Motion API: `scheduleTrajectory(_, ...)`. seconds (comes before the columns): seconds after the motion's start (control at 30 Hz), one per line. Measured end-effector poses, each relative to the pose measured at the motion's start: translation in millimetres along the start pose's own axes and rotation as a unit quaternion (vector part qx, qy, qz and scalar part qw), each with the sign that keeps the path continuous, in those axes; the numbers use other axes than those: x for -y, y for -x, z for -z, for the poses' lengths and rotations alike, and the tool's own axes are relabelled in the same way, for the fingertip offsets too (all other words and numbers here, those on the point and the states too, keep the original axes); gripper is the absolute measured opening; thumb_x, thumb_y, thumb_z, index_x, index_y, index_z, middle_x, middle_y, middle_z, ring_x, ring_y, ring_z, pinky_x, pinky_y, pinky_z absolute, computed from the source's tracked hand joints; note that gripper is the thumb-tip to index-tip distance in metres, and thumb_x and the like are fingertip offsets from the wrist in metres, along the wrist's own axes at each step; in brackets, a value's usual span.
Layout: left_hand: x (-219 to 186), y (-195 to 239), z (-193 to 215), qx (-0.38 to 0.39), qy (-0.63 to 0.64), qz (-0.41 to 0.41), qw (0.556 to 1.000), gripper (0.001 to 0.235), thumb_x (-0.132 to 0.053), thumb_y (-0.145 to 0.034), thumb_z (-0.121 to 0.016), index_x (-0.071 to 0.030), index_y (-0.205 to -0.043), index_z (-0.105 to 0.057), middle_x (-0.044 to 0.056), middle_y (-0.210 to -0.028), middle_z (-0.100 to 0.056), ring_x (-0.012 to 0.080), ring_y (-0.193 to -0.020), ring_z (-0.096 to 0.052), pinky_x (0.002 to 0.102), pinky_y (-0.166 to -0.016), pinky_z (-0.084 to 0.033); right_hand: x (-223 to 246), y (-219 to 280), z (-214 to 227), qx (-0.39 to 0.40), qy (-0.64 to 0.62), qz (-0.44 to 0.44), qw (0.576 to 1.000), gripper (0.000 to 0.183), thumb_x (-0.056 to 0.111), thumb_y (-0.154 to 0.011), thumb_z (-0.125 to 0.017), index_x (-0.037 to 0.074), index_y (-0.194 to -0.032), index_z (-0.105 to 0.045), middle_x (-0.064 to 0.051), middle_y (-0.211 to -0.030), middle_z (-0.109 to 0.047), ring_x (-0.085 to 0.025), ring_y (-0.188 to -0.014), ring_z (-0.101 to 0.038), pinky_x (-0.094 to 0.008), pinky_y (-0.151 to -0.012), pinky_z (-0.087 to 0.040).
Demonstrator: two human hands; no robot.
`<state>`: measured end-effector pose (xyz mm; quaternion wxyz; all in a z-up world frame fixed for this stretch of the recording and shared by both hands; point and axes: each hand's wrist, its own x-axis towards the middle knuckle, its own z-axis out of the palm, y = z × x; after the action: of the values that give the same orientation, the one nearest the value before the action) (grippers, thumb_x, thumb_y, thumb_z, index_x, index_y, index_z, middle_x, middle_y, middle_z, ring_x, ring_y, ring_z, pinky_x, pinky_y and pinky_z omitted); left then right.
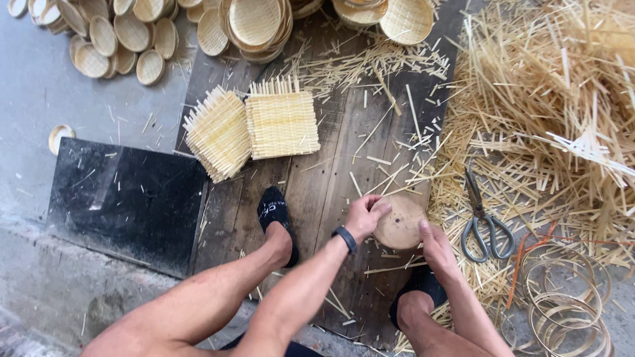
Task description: The person uses shears to cut bamboo strips and then manually fits a circular bamboo rim around a square woven mat, weaving the components together to assemble a basket.
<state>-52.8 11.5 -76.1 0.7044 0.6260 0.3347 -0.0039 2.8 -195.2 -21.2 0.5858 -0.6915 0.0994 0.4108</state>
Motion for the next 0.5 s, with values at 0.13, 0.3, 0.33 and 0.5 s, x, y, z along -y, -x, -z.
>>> scheduleTrajectory(0.13, -51, -34, 56, 0.05, -0.315, -0.105, 0.942, 0.047, -0.033, -0.085, -0.08, -0.01, -0.125, -0.071, 0.011, -0.101, -0.077, 0.0202, -0.088, -0.072, 0.033, -0.082, -0.059, -21, -13, -10, 0.029, -0.052, 0.05, 0.997, 0.042, 0.028, -0.105, -0.061, -0.007, -0.125, -0.07, -0.013, -0.108, -0.071, -0.019, -0.093, -0.063, -0.032, -0.081, -0.054)
scheduleTrajectory(0.3, -107, -107, 175, -0.085, -0.708, -0.181, 0.677, 0.046, 0.0, -0.091, -0.061, -0.002, -0.136, -0.055, 0.018, -0.134, -0.058, 0.029, -0.122, -0.059, 0.044, -0.106, -0.049, -21, -14, -19, 0.03, -0.176, 0.056, 0.982, 0.038, 0.017, -0.102, -0.061, -0.004, -0.133, -0.065, -0.011, -0.117, -0.073, -0.017, -0.102, -0.067, -0.03, -0.09, -0.054)
scheduleTrajectory(0.33, -115, -118, 194, -0.129, -0.749, -0.206, 0.616, 0.049, -0.004, -0.081, -0.064, -0.002, -0.13, -0.056, 0.021, -0.135, -0.057, 0.0333, -0.124, -0.056, 0.048, -0.104, -0.047, -19, -15, -20, 0.032, -0.218, 0.034, 0.975, 0.038, 0.017, -0.101, -0.061, -0.004, -0.133, -0.064, -0.01, -0.119, -0.072, -0.018, -0.102, -0.068, -0.034, -0.091, -0.056)
scheduleTrajectory(0.5, -141, -104, 240, -0.096, -0.732, -0.151, 0.658, 0.04, -0.008, -0.081, -0.07, 0.003, -0.119, -0.061, 0.022, -0.128, -0.06, 0.0331, -0.122, -0.055, 0.044, -0.107, -0.045, -16, -15, -22, 0.042, -0.262, 0.022, 0.964, 0.04, 0.017, -0.1, -0.061, -0.002, -0.135, -0.062, -0.01, -0.124, -0.07, -0.02, -0.105, -0.068, -0.039, -0.094, -0.057)
